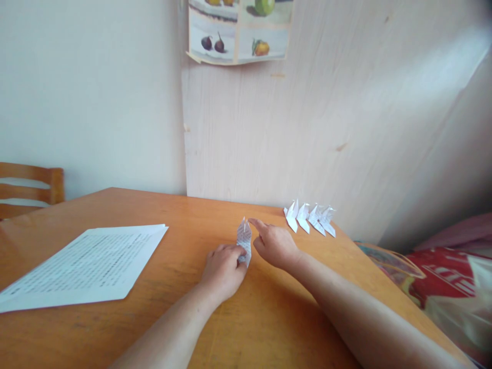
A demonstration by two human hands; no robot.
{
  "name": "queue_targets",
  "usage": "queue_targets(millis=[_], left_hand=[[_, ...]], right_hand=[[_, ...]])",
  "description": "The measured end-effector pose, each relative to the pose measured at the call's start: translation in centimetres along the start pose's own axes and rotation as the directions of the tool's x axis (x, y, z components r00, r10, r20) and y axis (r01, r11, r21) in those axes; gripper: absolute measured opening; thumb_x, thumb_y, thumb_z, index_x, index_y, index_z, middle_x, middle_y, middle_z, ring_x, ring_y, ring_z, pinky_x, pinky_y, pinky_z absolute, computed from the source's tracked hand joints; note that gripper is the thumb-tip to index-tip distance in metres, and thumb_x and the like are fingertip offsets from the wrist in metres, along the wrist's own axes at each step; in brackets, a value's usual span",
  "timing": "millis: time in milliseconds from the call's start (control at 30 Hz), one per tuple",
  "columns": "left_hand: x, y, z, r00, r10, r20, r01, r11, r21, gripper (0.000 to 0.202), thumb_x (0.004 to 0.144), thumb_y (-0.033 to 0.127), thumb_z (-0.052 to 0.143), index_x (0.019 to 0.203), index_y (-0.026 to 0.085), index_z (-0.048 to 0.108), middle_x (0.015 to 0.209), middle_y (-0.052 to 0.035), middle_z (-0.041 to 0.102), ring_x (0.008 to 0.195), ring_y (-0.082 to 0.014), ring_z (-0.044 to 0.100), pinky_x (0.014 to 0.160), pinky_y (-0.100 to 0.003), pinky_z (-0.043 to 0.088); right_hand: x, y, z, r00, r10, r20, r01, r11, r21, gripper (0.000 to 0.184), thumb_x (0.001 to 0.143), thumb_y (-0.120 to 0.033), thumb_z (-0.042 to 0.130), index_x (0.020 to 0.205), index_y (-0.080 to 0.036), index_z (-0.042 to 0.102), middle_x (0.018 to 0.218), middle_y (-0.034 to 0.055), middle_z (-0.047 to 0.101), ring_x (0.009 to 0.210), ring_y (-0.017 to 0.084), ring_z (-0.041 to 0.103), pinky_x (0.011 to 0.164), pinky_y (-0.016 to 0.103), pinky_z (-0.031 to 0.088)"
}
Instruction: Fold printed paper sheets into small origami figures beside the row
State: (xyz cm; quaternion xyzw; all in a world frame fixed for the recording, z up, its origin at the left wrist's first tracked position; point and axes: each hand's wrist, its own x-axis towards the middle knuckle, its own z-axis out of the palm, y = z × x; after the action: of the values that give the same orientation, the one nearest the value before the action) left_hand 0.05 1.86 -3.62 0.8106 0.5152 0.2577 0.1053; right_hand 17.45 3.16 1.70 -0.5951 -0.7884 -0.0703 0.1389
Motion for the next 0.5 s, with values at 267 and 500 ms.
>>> queue_targets(millis=[267,500], left_hand=[[0.02,0.02,0.05,1.0,0.005,-0.003,-0.005,1.0,-0.004,0.021,0.087,0.022,0.056,0.1,0.03,0.071,0.109,-0.0008,0.074,0.106,-0.0259,0.062,0.084,-0.036,0.039],[0.06,-0.18,0.25,1.0,0.007,-0.011,-0.007,1.0,0.002,0.023,0.086,0.023,0.056,0.103,0.03,0.071,0.109,-0.0001,0.074,0.107,-0.0255,0.062,0.085,-0.035,0.04]], right_hand=[[0.01,-0.16,-0.01,0.997,0.02,0.068,-0.023,0.999,0.045,0.065,0.086,-0.022,0.044,0.151,-0.025,0.039,0.1,0.0071,0.076,0.089,0.023,0.07,0.069,0.029,0.042],[0.15,0.2,-0.21,0.998,0.038,0.048,-0.046,0.985,0.164,0.065,0.084,-0.023,0.046,0.15,-0.022,0.043,0.088,0.0046,0.075,0.075,0.02,0.066,0.061,0.027,0.036]])
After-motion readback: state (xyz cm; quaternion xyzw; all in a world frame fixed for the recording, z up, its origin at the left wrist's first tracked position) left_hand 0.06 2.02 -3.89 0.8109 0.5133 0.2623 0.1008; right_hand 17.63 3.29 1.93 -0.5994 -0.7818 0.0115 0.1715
